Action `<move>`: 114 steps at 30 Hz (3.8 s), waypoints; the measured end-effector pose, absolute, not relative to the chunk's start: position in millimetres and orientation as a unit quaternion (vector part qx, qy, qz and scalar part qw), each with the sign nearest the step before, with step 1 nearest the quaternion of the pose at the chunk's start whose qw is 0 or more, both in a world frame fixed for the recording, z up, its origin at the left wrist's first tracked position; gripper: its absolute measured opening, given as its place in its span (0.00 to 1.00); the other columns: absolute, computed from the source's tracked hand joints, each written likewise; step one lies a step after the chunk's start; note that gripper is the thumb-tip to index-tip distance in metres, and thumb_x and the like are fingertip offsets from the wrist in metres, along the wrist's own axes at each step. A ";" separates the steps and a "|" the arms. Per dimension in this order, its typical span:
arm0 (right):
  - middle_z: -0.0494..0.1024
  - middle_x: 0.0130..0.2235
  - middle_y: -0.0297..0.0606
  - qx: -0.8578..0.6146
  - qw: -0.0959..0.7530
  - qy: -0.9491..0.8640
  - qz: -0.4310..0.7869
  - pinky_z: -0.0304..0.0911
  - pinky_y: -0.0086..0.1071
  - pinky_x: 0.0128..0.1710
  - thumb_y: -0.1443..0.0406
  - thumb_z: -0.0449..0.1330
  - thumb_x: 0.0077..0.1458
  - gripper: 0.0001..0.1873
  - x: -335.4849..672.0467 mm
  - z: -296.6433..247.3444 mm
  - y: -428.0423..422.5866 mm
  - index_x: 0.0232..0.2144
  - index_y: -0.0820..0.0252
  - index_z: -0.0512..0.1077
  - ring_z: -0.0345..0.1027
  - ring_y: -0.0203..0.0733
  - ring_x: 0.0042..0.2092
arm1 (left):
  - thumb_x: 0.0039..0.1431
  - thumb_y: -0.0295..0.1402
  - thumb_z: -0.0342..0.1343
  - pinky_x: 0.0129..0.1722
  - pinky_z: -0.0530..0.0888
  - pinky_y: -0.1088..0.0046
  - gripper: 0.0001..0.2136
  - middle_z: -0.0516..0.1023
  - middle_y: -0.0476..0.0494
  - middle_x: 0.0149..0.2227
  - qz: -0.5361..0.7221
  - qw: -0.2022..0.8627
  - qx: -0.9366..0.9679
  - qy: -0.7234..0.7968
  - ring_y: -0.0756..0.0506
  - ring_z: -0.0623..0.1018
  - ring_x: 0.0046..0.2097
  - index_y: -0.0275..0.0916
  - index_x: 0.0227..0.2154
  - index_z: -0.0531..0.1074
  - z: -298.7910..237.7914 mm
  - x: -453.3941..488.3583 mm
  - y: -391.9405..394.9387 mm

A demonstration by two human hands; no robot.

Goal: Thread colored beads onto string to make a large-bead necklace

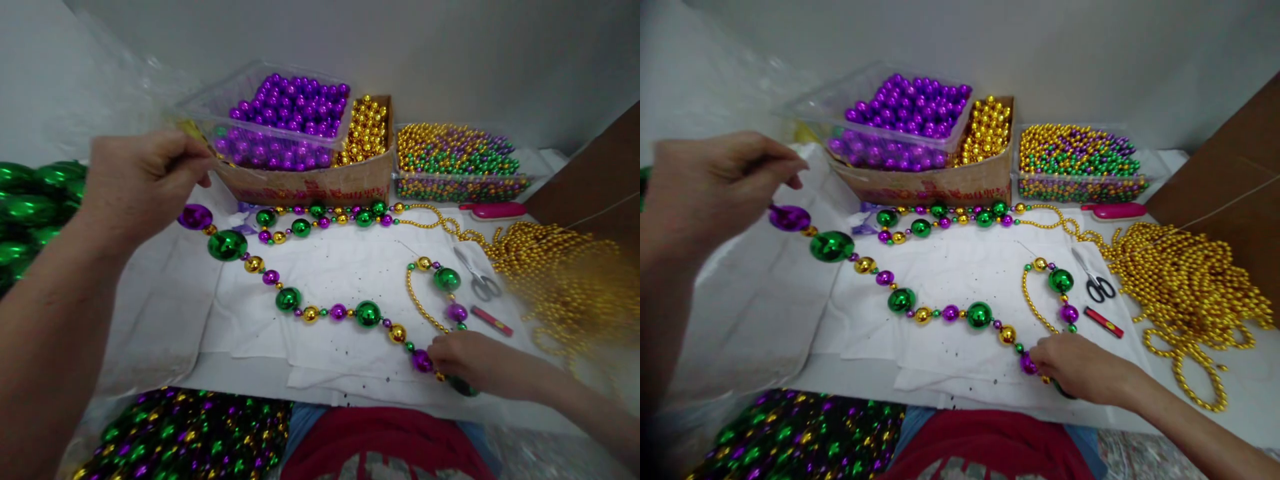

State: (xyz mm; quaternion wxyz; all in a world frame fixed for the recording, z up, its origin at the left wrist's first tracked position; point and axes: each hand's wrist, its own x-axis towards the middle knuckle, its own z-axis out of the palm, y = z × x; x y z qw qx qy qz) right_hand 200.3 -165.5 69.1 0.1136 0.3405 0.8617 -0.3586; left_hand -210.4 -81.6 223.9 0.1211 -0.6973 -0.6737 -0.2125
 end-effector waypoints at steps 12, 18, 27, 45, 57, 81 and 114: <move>0.75 0.25 0.33 0.472 -0.395 0.604 -0.506 0.60 0.30 0.32 0.61 0.63 0.50 0.08 180.3 113.7 -95.0 0.24 0.60 0.71 0.67 0.36 0.28 | 0.57 0.36 0.51 0.22 0.60 0.79 0.08 0.72 0.52 0.22 -0.383 -0.217 -0.702 -0.560 0.55 0.64 0.21 0.36 0.28 0.70 158.8 -133.7 -72.5; 0.72 0.25 0.32 0.462 -0.511 0.646 -0.330 0.57 0.29 0.30 0.64 0.62 0.49 0.07 163.5 132.1 -62.1 0.23 0.60 0.70 0.64 0.35 0.29 | 0.58 0.29 0.44 0.33 0.67 0.74 0.10 0.79 0.44 0.30 -0.128 -0.280 -0.773 -0.554 0.47 0.76 0.33 0.38 0.30 0.72 43.1 -34.7 -88.9; 0.76 0.30 0.32 0.315 -0.555 0.574 -0.513 0.62 0.26 0.24 0.61 0.59 0.54 0.09 161.2 188.7 -51.2 0.28 0.57 0.63 0.68 0.31 0.25 | 0.49 0.25 0.50 0.26 0.62 0.75 0.07 0.77 0.45 0.23 0.029 -0.357 -0.836 -0.415 0.46 0.74 0.27 0.39 0.23 0.71 21.5 -27.1 -144.6; 0.73 0.21 0.30 0.343 -0.512 0.602 -0.507 0.55 0.24 0.19 0.66 0.62 0.51 0.06 132.0 177.5 -49.1 0.25 0.60 0.69 0.60 0.28 0.20 | 0.53 0.39 0.54 0.18 0.49 0.79 0.10 0.73 0.51 0.23 -0.427 -0.588 -0.460 -0.511 0.57 0.57 0.17 0.36 0.27 0.65 62.5 -74.0 -116.1; 0.74 0.39 0.40 0.448 -0.424 0.705 -0.350 0.60 0.36 0.42 0.62 0.56 0.57 0.11 117.3 92.3 -119.8 0.24 0.58 0.69 0.65 0.44 0.45 | 0.52 0.39 0.55 0.15 0.48 0.79 0.10 0.72 0.51 0.21 -0.397 -0.622 -0.480 -0.474 0.57 0.57 0.16 0.36 0.27 0.66 70.3 -45.8 -104.5; 0.71 0.24 0.32 0.555 -0.398 0.570 -0.456 0.56 0.30 0.26 0.61 0.60 0.51 0.07 131.1 48.0 -132.6 0.25 0.58 0.69 0.62 0.38 0.26 | 0.53 0.32 0.50 0.25 0.60 0.77 0.05 0.68 0.52 0.23 -0.218 -0.527 -0.666 -0.481 0.50 0.67 0.26 0.38 0.27 0.68 70.4 -53.3 -111.0; 0.63 0.19 0.25 0.360 -0.468 0.190 -0.785 0.32 0.18 0.12 0.65 0.69 0.45 0.11 132.5 33.6 -141.5 0.24 0.65 0.70 0.35 0.20 0.16 | 0.60 0.35 0.51 0.39 0.66 0.72 0.11 0.72 0.44 0.31 -0.433 -0.481 -0.641 -0.412 0.47 0.71 0.36 0.35 0.26 0.72 37.9 -24.5 -140.5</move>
